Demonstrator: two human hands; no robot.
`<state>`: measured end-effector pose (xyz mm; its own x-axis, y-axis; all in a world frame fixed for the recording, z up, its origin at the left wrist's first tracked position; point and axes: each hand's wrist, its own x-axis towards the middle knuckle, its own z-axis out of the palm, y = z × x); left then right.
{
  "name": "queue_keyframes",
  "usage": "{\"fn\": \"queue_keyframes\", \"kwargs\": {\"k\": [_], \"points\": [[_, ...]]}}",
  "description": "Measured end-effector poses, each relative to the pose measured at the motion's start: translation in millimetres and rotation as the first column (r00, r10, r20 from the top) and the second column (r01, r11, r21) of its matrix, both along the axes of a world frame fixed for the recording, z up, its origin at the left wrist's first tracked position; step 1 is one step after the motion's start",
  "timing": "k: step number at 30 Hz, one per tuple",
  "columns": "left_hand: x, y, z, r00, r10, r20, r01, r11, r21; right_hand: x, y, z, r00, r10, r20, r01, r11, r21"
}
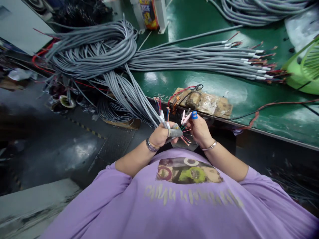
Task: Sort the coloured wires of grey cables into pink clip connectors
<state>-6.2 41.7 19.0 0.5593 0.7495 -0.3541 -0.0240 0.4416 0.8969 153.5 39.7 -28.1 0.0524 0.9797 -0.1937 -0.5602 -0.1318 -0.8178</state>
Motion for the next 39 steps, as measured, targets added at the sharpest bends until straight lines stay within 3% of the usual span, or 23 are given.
{"fn": "queue_keyframes", "kwargs": {"k": [4,7,25,33,39], "points": [[-1.0,3.2,-3.7,1.0,-0.007,-0.011,0.007,0.999,-0.034,-5.3,4.8,2.8,0.963,0.147,-0.224,-0.179,0.975,-0.129],[-1.4,4.0,-4.0,0.999,-0.005,-0.043,0.003,0.999,-0.052,-6.7,6.2,7.5,0.954,0.104,-0.282,-0.151,0.977,-0.153],[0.4,3.9,-1.3,0.998,0.019,-0.068,-0.025,0.996,-0.08,-9.4,5.6,9.9,0.989,0.065,-0.134,-0.081,0.99,-0.114],[-2.8,0.0,0.6,0.997,0.011,-0.073,-0.015,0.999,-0.047,-2.5,2.2,7.8,0.96,0.166,-0.227,-0.205,0.966,-0.158],[-8.1,-17.0,10.5,0.993,0.042,-0.111,-0.039,0.999,0.033,5.1,1.3,14.9,0.936,0.285,-0.206,-0.316,0.939,-0.137]]}}
